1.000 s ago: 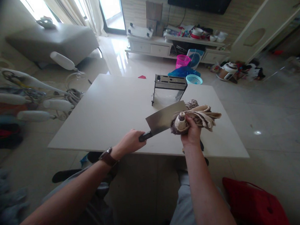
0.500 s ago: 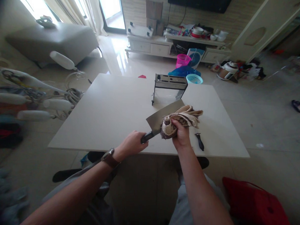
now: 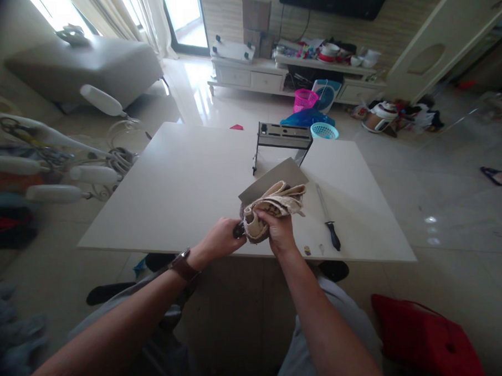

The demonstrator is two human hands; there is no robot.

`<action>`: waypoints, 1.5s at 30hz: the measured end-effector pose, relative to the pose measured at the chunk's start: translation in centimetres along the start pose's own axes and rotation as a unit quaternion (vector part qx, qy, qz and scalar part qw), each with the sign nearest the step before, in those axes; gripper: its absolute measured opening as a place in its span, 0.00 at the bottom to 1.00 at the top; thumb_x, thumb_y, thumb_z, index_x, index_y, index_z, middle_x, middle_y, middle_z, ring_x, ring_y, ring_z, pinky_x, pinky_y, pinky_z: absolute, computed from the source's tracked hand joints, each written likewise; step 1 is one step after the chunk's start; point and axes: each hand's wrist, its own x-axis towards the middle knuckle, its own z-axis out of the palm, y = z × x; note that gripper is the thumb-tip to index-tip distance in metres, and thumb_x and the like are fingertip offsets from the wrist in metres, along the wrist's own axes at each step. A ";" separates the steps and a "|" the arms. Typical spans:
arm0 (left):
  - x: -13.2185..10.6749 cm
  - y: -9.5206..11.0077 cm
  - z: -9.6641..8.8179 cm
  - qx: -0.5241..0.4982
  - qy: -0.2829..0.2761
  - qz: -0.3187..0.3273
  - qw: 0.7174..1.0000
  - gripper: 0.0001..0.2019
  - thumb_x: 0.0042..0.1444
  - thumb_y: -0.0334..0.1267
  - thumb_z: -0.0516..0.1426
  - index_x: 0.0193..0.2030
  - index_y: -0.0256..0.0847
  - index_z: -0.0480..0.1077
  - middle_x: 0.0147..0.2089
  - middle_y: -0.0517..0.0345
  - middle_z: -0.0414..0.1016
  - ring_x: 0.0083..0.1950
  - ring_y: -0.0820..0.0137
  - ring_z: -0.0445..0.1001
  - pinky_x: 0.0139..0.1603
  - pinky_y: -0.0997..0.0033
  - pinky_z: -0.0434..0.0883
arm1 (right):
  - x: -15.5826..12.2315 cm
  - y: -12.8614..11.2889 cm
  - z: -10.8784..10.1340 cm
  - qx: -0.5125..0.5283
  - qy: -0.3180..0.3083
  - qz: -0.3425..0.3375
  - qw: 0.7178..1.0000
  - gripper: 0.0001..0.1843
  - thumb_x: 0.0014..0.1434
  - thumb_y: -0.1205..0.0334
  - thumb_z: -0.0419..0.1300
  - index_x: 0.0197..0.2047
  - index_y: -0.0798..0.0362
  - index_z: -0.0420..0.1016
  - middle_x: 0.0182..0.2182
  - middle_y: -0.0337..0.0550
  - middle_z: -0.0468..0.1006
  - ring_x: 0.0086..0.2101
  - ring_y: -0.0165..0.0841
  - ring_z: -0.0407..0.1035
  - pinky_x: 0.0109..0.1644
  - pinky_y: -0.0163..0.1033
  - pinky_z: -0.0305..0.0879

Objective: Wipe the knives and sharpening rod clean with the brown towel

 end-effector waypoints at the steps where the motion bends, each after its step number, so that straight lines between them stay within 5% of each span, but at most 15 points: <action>1: 0.0 -0.1 -0.1 0.001 0.002 0.002 1.000 0.06 0.54 0.34 0.57 0.32 0.39 0.77 0.30 0.49 0.80 0.28 0.68 0.73 0.31 0.70 0.61 | 0.1 -0.1 -0.1 -0.005 -0.007 0.003 1.000 0.21 0.37 0.65 0.78 0.38 0.51 0.82 0.36 0.36 0.86 0.38 0.35 0.79 0.49 0.43 0.77; 11: 0.2 -0.4 -1.0 -0.011 0.017 -0.001 1.000 0.07 0.53 0.34 0.57 0.27 0.39 0.74 0.24 0.54 0.75 0.24 0.73 0.63 0.28 0.69 0.55 | 0.5 -1.1 -1.2 -0.085 -0.045 0.030 0.995 0.25 0.33 0.66 0.79 0.38 0.52 0.82 0.36 0.38 0.86 0.37 0.37 0.79 0.47 0.44 0.76; 20: 0.1 0.1 0.0 -0.032 0.024 0.001 0.999 0.09 0.57 0.40 0.58 0.30 0.38 0.76 0.28 0.50 0.78 0.24 0.73 0.63 0.30 0.70 0.57 | -0.4 -0.3 -0.3 -0.027 -0.001 0.026 0.999 0.23 0.35 0.66 0.79 0.37 0.52 0.82 0.34 0.36 0.86 0.35 0.36 0.79 0.45 0.43 0.78; 27: -0.2 0.7 -0.1 -0.036 -0.002 -0.012 0.999 0.06 0.51 0.35 0.58 0.26 0.39 0.72 0.22 0.56 0.72 0.22 0.74 0.56 0.27 0.70 0.54 | 0.5 -1.8 -1.0 0.016 0.053 -0.020 0.998 0.21 0.35 0.68 0.77 0.36 0.53 0.81 0.33 0.35 0.86 0.34 0.33 0.79 0.43 0.39 0.78; 36: -0.6 -0.4 -1.2 0.056 -0.080 -0.018 0.995 0.08 0.54 0.36 0.56 0.31 0.41 0.78 0.29 0.48 0.78 0.26 0.66 0.71 0.28 0.67 0.58 | 4.9 -3.8 -5.8 0.125 0.159 -0.027 0.979 0.18 0.42 0.71 0.71 0.39 0.54 0.78 0.34 0.35 0.84 0.33 0.30 0.79 0.42 0.35 0.80; 45: -0.6 -0.7 -1.0 0.196 -0.030 -0.039 0.979 0.13 0.57 0.37 0.55 0.46 0.44 0.77 0.36 0.47 0.81 0.38 0.57 0.79 0.35 0.64 0.63 | 4.9 -3.0 -5.4 0.122 0.171 -0.051 0.976 0.24 0.41 0.72 0.72 0.44 0.54 0.78 0.38 0.36 0.84 0.37 0.31 0.80 0.46 0.36 0.80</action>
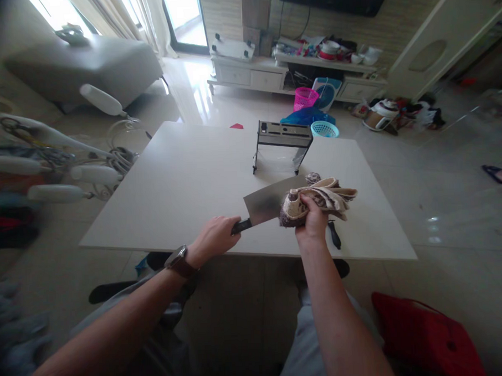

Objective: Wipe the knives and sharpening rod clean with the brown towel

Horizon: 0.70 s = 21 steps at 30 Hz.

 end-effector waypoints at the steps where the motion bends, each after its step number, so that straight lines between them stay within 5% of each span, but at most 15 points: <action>1: 0.0 0.0 0.0 0.003 0.009 -0.009 1.000 0.13 0.57 0.37 0.55 0.47 0.45 0.77 0.36 0.48 0.81 0.38 0.57 0.80 0.35 0.64 0.63 | 0.0 0.1 0.0 -0.003 0.002 -0.006 1.000 0.24 0.41 0.72 0.72 0.44 0.54 0.78 0.39 0.36 0.84 0.37 0.31 0.80 0.47 0.37 0.80; 8: 0.7 -0.1 -0.4 0.013 0.046 -0.043 0.998 0.10 0.58 0.41 0.54 0.34 0.45 0.77 0.35 0.48 0.82 0.38 0.57 0.80 0.34 0.63 0.61 | 0.0 0.1 -0.1 -0.002 0.009 0.015 1.000 0.24 0.42 0.72 0.71 0.45 0.54 0.78 0.39 0.38 0.85 0.36 0.32 0.80 0.45 0.36 0.80; 16: 0.8 -1.0 -1.5 0.013 0.070 -0.050 0.996 0.12 0.57 0.42 0.55 0.34 0.44 0.79 0.33 0.46 0.82 0.36 0.57 0.79 0.34 0.63 0.60 | 1.0 -0.8 -0.3 0.023 0.066 0.024 0.997 0.15 0.46 0.71 0.67 0.40 0.53 0.77 0.36 0.35 0.84 0.33 0.30 0.79 0.40 0.34 0.80; 21: 0.9 -2.2 -2.0 -0.077 0.106 -0.093 0.987 0.09 0.53 0.41 0.57 0.28 0.43 0.76 0.27 0.52 0.76 0.32 0.63 0.74 0.33 0.65 0.57 | 1.0 -1.9 -0.1 0.046 0.028 0.008 0.999 0.14 0.49 0.70 0.66 0.41 0.51 0.79 0.36 0.34 0.85 0.36 0.30 0.80 0.43 0.35 0.80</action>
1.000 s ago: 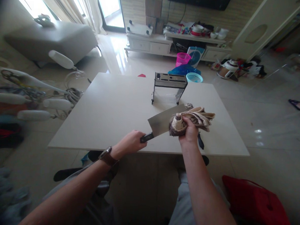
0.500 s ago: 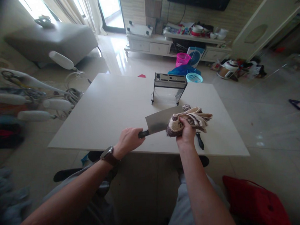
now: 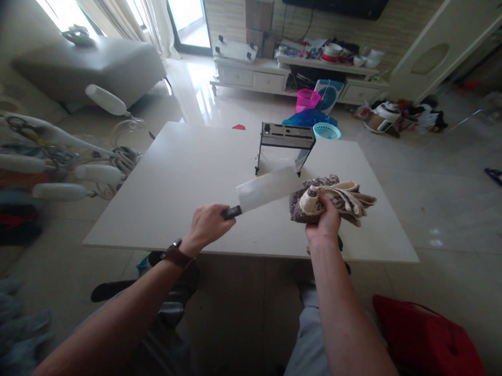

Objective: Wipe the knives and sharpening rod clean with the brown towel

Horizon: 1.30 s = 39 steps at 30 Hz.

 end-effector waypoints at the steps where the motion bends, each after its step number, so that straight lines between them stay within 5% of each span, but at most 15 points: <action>1: 0.2 -0.2 0.0 -0.045 0.002 -0.023 0.999 0.08 0.52 0.41 0.57 0.26 0.42 0.74 0.24 0.55 0.73 0.30 0.65 0.72 0.32 0.66 0.56 | -0.2 -0.2 0.1 0.000 -0.012 0.001 1.000 0.14 0.49 0.69 0.67 0.41 0.51 0.79 0.36 0.33 0.85 0.36 0.30 0.80 0.43 0.36 0.80; 4: 0.7 -0.4 0.0 -0.278 -0.044 -0.095 0.955 0.11 0.49 0.43 0.59 0.21 0.41 0.66 0.18 0.62 0.61 0.22 0.73 0.61 0.27 0.68 0.53 | -1.0 -0.5 0.5 0.001 -0.055 -0.006 0.998 0.13 0.49 0.67 0.68 0.41 0.49 0.80 0.37 0.32 0.85 0.39 0.31 0.80 0.45 0.37 0.79; 9: 0.4 0.3 -0.2 -0.676 -0.164 -0.109 0.711 0.14 0.44 0.39 0.59 0.20 0.43 0.55 0.15 0.69 0.51 0.17 0.80 0.48 0.21 0.73 0.45 | -2.6 -0.6 1.0 -0.008 -0.140 -0.004 0.990 0.11 0.50 0.64 0.69 0.40 0.47 0.81 0.37 0.32 0.85 0.40 0.31 0.80 0.47 0.38 0.78; 11: 0.0 0.5 -0.4 -0.725 -0.215 -0.096 0.647 0.13 0.45 0.37 0.58 0.20 0.42 0.55 0.14 0.68 0.50 0.16 0.80 0.47 0.20 0.74 0.45 | -3.1 -0.5 1.1 -0.012 -0.158 0.013 0.987 0.13 0.49 0.64 0.71 0.39 0.47 0.81 0.36 0.31 0.84 0.39 0.29 0.79 0.47 0.37 0.77; 13: -0.3 0.5 -0.6 -0.739 -0.260 -0.085 0.615 0.12 0.47 0.36 0.56 0.19 0.41 0.57 0.12 0.67 0.50 0.15 0.80 0.48 0.19 0.75 0.46 | -3.6 -0.2 1.3 -0.022 -0.164 0.025 0.986 0.15 0.46 0.65 0.72 0.39 0.48 0.80 0.36 0.30 0.84 0.37 0.28 0.78 0.47 0.35 0.76; 22: -1.0 1.0 0.1 -0.751 -0.366 -0.101 0.541 0.13 0.44 0.40 0.57 0.16 0.41 0.57 0.10 0.64 0.49 0.14 0.78 0.48 0.19 0.76 0.48 | -5.7 1.9 1.9 -0.086 -0.202 0.037 0.975 0.18 0.39 0.68 0.75 0.35 0.48 0.79 0.33 0.30 0.83 0.35 0.29 0.78 0.43 0.35 0.76; 39: -1.3 1.5 1.7 -0.697 -0.474 -0.117 0.526 0.12 0.44 0.41 0.57 0.17 0.41 0.60 0.10 0.64 0.50 0.14 0.77 0.46 0.17 0.76 0.50 | -8.2 3.3 2.1 -0.143 -0.236 0.115 0.954 0.17 0.38 0.65 0.77 0.33 0.50 0.80 0.30 0.33 0.84 0.31 0.32 0.77 0.40 0.39 0.77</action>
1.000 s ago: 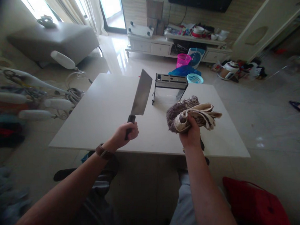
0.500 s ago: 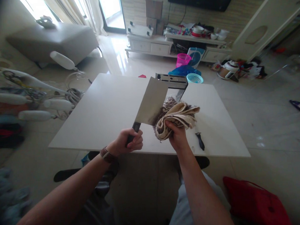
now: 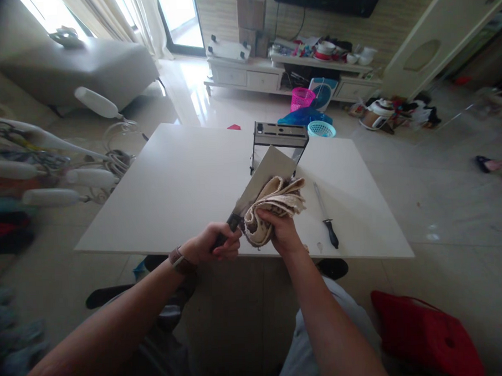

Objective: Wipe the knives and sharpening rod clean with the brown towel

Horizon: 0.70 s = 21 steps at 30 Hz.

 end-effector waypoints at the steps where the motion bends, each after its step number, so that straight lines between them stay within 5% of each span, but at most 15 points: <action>1: 0.1 -0.1 0.0 0.005 0.002 0.002 1.000 0.11 0.45 0.40 0.57 0.17 0.41 0.61 0.10 0.64 0.50 0.14 0.77 0.47 0.17 0.76 0.51 | 0.1 0.2 0.0 0.002 0.009 -0.002 1.000 0.17 0.38 0.65 0.77 0.33 0.51 0.80 0.30 0.33 0.84 0.30 0.32 0.77 0.40 0.39 0.77; 15: -0.3 1.6 -0.3 0.167 0.170 0.124 0.963 0.11 0.53 0.43 0.61 0.30 0.37 0.68 0.17 0.66 0.62 0.15 0.79 0.59 0.18 0.78 0.57 | 1.4 -0.1 -0.8 -0.039 0.073 -0.066 0.994 0.23 0.32 0.69 0.78 0.36 0.54 0.82 0.33 0.37 0.85 0.33 0.34 0.78 0.42 0.42 0.78; 21: 0.5 0.8 -1.1 0.160 0.188 0.137 0.959 0.23 0.62 0.57 0.51 0.30 0.37 0.69 0.16 0.66 0.61 0.12 0.79 0.55 0.14 0.77 0.56 | 1.4 0.2 -0.9 -0.063 0.051 -0.074 0.994 0.23 0.35 0.68 0.78 0.38 0.54 0.82 0.34 0.37 0.86 0.34 0.34 0.79 0.43 0.41 0.78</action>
